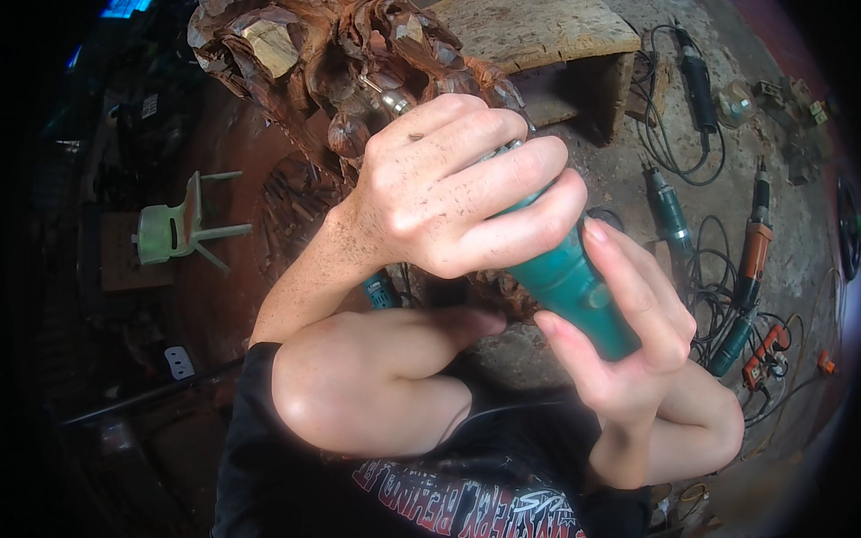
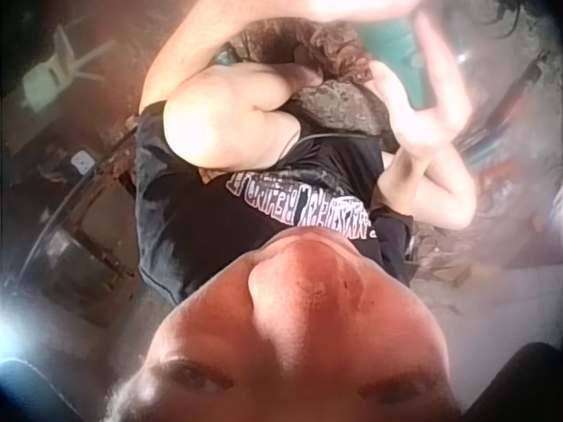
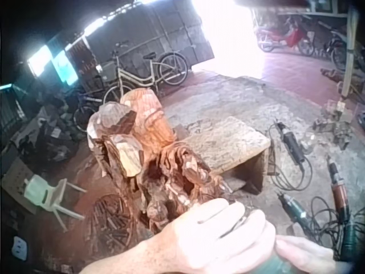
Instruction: The person uses a green rotary carving tool to shape a large piece of reddish-brown wood. They hold the tool with both hands and move it along the wood's surface, removing material and creating carved details.
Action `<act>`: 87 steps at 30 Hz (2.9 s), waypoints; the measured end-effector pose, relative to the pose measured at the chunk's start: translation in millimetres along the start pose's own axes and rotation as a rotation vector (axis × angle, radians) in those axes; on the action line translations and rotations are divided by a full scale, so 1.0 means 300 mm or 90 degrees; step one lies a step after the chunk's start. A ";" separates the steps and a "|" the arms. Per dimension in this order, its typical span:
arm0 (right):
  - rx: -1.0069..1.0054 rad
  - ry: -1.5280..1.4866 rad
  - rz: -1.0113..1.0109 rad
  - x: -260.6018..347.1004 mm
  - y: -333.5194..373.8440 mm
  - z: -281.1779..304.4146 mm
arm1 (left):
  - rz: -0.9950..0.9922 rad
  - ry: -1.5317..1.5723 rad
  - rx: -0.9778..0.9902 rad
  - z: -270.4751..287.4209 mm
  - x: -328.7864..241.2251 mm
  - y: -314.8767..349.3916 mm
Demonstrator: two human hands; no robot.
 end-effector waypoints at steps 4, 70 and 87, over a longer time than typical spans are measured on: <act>0.003 0.003 0.004 -0.009 0.002 -0.002 | 0.002 0.003 0.010 0.000 -0.003 0.004; 0.037 0.018 0.019 0.011 -0.012 0.034 | -0.011 -0.012 -0.029 -0.030 -0.001 -0.003; 0.071 0.006 0.033 0.025 -0.012 0.052 | -0.011 -0.001 0.008 0.006 -0.018 -0.013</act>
Point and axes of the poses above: each hand's wrist, its own y-axis away from the middle knuckle, its own z-axis out of the back of the hand, x = y × z, the point moved 2 cm from there along -y, towards the middle knuckle, and after that the axes turned 12 degrees about -z, right-handed, at the moved point
